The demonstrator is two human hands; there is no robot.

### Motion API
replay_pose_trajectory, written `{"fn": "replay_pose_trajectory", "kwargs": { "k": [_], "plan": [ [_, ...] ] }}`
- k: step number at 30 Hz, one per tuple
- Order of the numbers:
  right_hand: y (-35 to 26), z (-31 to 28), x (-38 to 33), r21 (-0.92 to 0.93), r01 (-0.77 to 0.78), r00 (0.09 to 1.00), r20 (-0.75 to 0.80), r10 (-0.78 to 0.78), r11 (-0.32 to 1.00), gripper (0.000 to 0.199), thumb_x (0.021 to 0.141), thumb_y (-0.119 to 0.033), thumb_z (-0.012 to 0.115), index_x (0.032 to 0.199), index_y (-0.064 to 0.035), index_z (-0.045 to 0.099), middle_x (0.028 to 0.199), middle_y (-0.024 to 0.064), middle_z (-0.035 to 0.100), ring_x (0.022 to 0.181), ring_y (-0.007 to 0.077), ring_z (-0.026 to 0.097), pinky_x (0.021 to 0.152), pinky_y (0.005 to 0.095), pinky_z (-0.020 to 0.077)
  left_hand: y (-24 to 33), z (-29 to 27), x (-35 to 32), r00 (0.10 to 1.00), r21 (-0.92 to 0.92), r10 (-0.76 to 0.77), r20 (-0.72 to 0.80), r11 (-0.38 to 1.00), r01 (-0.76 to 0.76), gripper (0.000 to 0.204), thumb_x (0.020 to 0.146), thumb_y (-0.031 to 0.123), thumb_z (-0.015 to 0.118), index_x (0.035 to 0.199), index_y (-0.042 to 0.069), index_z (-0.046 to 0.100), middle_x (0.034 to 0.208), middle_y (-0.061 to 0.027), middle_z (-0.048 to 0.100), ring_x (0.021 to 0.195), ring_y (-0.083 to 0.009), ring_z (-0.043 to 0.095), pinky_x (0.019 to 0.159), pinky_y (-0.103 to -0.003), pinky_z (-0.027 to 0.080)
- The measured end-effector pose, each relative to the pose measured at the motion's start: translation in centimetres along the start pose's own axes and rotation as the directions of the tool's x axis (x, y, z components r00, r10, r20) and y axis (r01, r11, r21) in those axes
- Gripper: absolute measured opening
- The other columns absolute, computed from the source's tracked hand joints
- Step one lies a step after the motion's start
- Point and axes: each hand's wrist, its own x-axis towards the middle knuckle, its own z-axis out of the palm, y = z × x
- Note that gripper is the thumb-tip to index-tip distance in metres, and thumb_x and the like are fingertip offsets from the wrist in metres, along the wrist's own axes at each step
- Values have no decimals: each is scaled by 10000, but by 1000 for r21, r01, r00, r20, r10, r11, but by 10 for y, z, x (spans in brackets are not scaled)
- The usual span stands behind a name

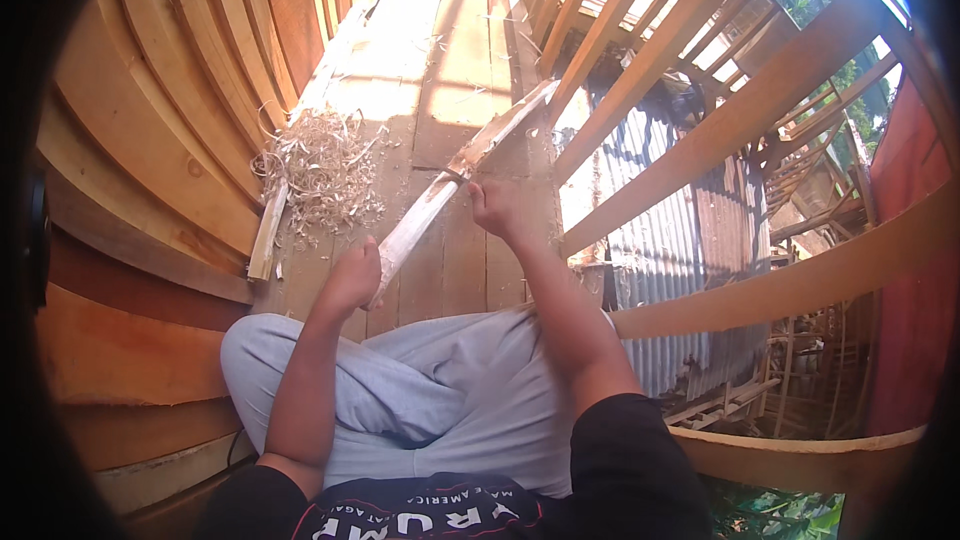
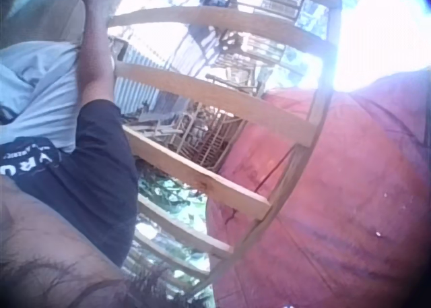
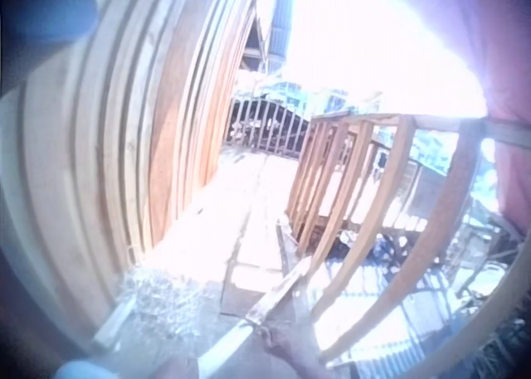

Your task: The person sits cross-legged and uses a knife to shave thin layers off a long piece of wood, creating wood shavings. The person repeatedly adjusts the wood and continues shaving along its length.

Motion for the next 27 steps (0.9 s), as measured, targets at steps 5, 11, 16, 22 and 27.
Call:
{"fn": "replay_pose_trajectory", "kwargs": {
  "k": [5,11,16,22,27],
  "plan": [
    [-35,5,-19,-154,-127,984,106,145,980,432,981,-352,456,817,-7,656,755,251,634,754,439,618,685,517,480,-6,1,5,1000,4,-16,-19,1000,16,620,1033,351,229,1036,-177,554,756,-271,634,532,-320,667,454,-392,546],
    [-7,-14,0,-34,-47,996,80,50,998,440,970,-361,469,768,-6,630,731,267,615,710,464,596,663,544,458,-7,0,2,999,-76,2,33,997,1,618,1033,357,224,1047,-172,543,743,-238,623,493,-291,641,440,-378,539],
    [-32,18,-22,-46,66,998,25,-64,997,393,965,-328,486,732,-27,581,658,250,585,653,479,568,592,564,423,-11,-6,6,999,-122,-28,-29,992,25,605,1033,352,224,1004,-159,545,713,-216,607,471,-265,624,405,-364,513],
    [-16,25,-15,-103,-1,997,-83,-7,995,388,968,-316,479,743,-18,588,665,246,592,655,473,568,591,554,420,-7,-2,5,999,-83,-28,17,996,29,591,1032,356,233,1021,-155,532,769,-227,615,497,-260,635,402,-355,505],
    [3,6,-3,-63,3,995,-98,-9,998,338,960,-328,499,795,-37,544,659,233,573,649,469,564,588,551,412,-3,1,-1,997,-162,-37,61,986,46,576,1033,355,234,1072,-149,511,756,-209,604,488,-257,626,412,-362,506]
  ]
}}
